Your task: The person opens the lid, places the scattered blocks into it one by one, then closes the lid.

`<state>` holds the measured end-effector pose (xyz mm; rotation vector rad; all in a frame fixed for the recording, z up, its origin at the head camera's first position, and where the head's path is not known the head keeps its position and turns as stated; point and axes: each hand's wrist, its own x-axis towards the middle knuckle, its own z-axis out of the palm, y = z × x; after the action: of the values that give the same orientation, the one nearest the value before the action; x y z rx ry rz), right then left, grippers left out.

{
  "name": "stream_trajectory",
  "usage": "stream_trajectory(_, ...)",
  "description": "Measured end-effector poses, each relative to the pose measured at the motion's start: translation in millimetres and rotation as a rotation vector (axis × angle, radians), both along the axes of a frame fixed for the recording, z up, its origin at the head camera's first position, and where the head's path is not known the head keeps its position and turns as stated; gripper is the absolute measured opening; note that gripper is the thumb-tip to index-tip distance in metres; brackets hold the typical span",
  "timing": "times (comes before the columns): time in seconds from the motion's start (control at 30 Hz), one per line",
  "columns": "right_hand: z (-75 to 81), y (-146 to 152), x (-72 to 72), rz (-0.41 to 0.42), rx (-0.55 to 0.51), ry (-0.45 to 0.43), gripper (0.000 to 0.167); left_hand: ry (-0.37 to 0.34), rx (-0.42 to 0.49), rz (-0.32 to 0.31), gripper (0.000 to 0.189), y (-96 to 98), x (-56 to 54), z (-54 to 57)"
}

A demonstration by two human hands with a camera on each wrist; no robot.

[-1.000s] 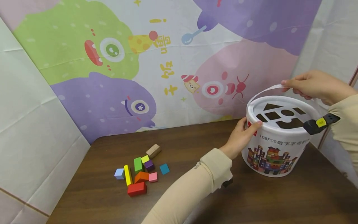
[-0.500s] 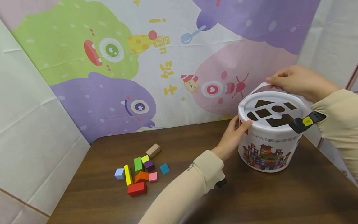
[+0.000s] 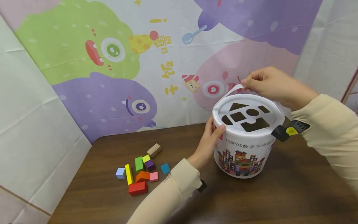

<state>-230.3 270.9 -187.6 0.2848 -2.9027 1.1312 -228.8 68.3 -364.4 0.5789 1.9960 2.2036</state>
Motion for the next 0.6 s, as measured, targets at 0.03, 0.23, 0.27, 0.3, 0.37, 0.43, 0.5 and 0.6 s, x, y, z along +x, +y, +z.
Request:
stream_trajectory(0.03,-0.7,-5.6,2.0,0.014,-0.016,-0.004,0.035,0.011,0.01,-0.001,0.073,-5.7,2.4,-1.2)
stream_trajectory(0.23,-6.1,-37.1,17.0,0.097,-0.09,-0.042,0.036,0.075,0.066,-0.012,0.076,-36.3,18.7,-10.7)
stream_trajectory(0.27,-7.2,-41.7,18.9,0.112,-0.105,-0.048,0.034,0.078,0.069,-0.01,0.076,-41.0,21.9,-12.0)
stream_trajectory(0.3,-7.8,-46.4,21.4,0.128,-0.115,-0.053,0.033,0.082,0.071,-0.01,0.076,-45.7,25.1,-13.1)
stream_trajectory(0.37,-8.8,-55.5,26.3,0.153,-0.118,-0.051,0.031,0.075,0.064,-0.006,0.076,-55.6,32.3,-14.4)
stream_trajectory(0.43,-10.4,-63.2,29.2,0.186,-0.116,-0.044,0.029,0.07,0.062,0.0,0.076,-64.9,39.2,-15.5)
stream_trajectory(0.5,-11.7,-69.9,32.3,0.22,-0.093,-0.035,0.028,0.068,0.057,0.01,0.077,-73.4,45.2,-17.3)
stream_trajectory(0.6,-15.7,-78.6,34.1,0.271,-0.082,-0.043,0.025,0.065,0.048,0.025,0.077,-84.0,52.4,-22.4)
